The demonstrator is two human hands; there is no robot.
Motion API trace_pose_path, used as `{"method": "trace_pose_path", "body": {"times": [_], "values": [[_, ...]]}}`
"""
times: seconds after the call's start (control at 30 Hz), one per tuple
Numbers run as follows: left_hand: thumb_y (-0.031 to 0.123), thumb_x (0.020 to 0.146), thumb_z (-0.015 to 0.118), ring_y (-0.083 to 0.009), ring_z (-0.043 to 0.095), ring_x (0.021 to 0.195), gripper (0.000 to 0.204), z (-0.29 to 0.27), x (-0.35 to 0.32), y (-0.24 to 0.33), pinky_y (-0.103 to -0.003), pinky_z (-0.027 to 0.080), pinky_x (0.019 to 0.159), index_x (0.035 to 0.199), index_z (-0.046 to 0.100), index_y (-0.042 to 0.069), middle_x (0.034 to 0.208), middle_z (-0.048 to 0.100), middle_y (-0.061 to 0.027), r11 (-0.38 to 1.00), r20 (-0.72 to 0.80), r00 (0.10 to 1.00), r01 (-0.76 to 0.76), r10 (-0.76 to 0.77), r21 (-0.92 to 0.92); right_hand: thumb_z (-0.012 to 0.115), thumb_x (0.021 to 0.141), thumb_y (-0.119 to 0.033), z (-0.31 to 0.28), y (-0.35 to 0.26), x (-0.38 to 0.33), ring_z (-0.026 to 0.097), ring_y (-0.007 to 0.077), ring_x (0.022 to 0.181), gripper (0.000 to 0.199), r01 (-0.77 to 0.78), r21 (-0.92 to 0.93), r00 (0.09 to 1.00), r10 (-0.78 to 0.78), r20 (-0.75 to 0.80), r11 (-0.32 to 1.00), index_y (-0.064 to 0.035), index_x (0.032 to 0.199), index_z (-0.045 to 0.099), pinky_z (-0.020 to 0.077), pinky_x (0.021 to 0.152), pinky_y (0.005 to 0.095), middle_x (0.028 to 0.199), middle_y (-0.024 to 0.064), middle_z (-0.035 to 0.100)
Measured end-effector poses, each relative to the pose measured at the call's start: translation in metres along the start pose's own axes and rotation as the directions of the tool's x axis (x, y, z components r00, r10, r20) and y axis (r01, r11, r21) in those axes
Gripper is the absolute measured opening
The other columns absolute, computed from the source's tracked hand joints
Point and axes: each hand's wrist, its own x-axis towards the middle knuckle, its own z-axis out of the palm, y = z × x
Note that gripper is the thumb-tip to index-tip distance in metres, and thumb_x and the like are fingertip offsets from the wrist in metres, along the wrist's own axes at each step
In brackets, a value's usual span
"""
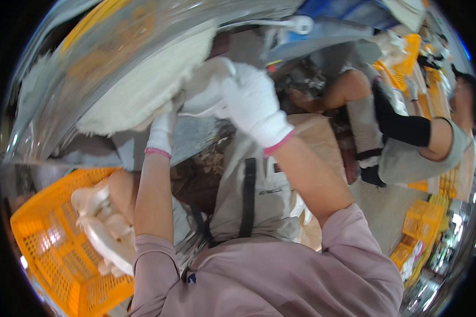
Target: The person sits on the floor and repeatedly picks up white slipper-like items from a yellow basket, wipes or rubs them with gloved hands, and places them back into the basket. The process is continuous and repetitive.
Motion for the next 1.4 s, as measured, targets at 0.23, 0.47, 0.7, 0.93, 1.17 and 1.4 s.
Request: {"method": "trace_pose_path", "body": {"times": [0.23, 0.47, 0.7, 0.93, 1.17, 1.4], "values": [[0.013, 0.099, 0.069, -0.0156, 0.068, 0.107, 0.042, -0.036, -0.092, 0.082, -0.031, 0.054, 0.094, 0.134, 0.064, -0.009, 0.12, 0.073, -0.0106, 0.982, 0.491, 0.87, 0.132, -0.049, -0.136, 0.067, 0.089, -0.017, 0.015, -0.005, 0.015, 0.071, 0.0374, 0.103, 0.029, -0.055, 0.21, 0.998, 0.047, 0.042, 0.976, -0.0074, 0.116, 0.073, 0.0574, 0.092, 0.045, 0.109, 0.0212, 0.074], [0.023, 0.099, 0.072, -0.0221, 0.069, 0.108, 0.041, 0.105, -0.057, 0.078, -0.036, 0.056, 0.094, 0.126, 0.067, -0.007, 0.12, 0.073, -0.0093, 0.911, 0.034, 0.999, 0.052, -0.042, -0.41, 0.075, 0.081, -0.011, -0.03, -0.036, -0.059, 0.061, 0.0308, 0.133, 0.079, -0.486, 0.207, 0.859, 0.508, -0.066, 0.849, 0.0096, 0.152, 0.046, 0.048, 0.113, 0.0389, 0.149, 0.0237, 0.057], [0.037, 0.109, 0.049, -0.0253, 0.066, 0.12, 0.05, 0.048, 0.015, 0.063, -0.04, 0.051, 0.104, 0.138, 0.063, -0.001, 0.134, 0.069, -0.0106, 0.843, 0.332, 0.891, 0.42, -0.311, -0.336, 0.072, 0.087, -0.035, -0.003, -0.003, -0.004, 0.071, 0.0469, 0.109, 0.063, -0.278, 0.341, 0.912, 0.359, -0.201, 0.898, 0.0075, 0.133, 0.063, 0.0573, 0.097, 0.0476, 0.117, 0.0319, 0.071], [0.023, 0.095, 0.078, -0.0157, 0.071, 0.094, 0.037, -0.024, -0.091, 0.071, -0.031, 0.056, 0.085, 0.124, 0.074, 0.0, 0.106, 0.077, -0.0111, 0.955, 0.36, 0.893, 0.296, -0.27, -0.021, 0.072, 0.086, -0.038, 0.021, 0.007, 0.039, 0.072, 0.046, 0.107, 0.052, -0.294, 0.153, 0.956, 0.29, 0.046, 0.944, 0.0084, 0.11, 0.073, 0.0584, 0.097, 0.0473, 0.112, 0.0305, 0.074], [0.03, 0.1, 0.072, -0.0203, 0.072, 0.105, 0.04, 0.063, -0.056, 0.071, -0.035, 0.058, 0.092, 0.126, 0.072, 0.0, 0.118, 0.075, -0.0101, 0.776, 0.419, 0.889, 0.393, -0.185, -0.493, 0.083, 0.072, -0.035, -0.044, -0.04, -0.063, 0.043, 0.0406, 0.149, 0.077, 0.276, -0.412, 0.957, -0.208, 0.202, 0.869, -0.0076, 0.141, 0.064, 0.0252, 0.126, 0.0611, 0.148, 0.0223, 0.057], [0.048, 0.108, 0.053, -0.0298, 0.068, 0.117, 0.056, 0.011, -0.092, 0.055, -0.05, 0.055, 0.104, 0.143, 0.059, 0.004, 0.132, 0.069, -0.0157, 0.008, 0.533, 0.835, 0.539, -0.136, -0.842, 0.072, 0.083, -0.015, 0.0, -0.055, -0.101, 0.074, 0.0244, 0.097, 0.039, 0.47, -0.269, 0.87, -0.391, 0.299, 0.841, -0.0134, 0.122, 0.07, 0.0593, 0.076, 0.0383, 0.112, 0.0067, 0.073]]}}
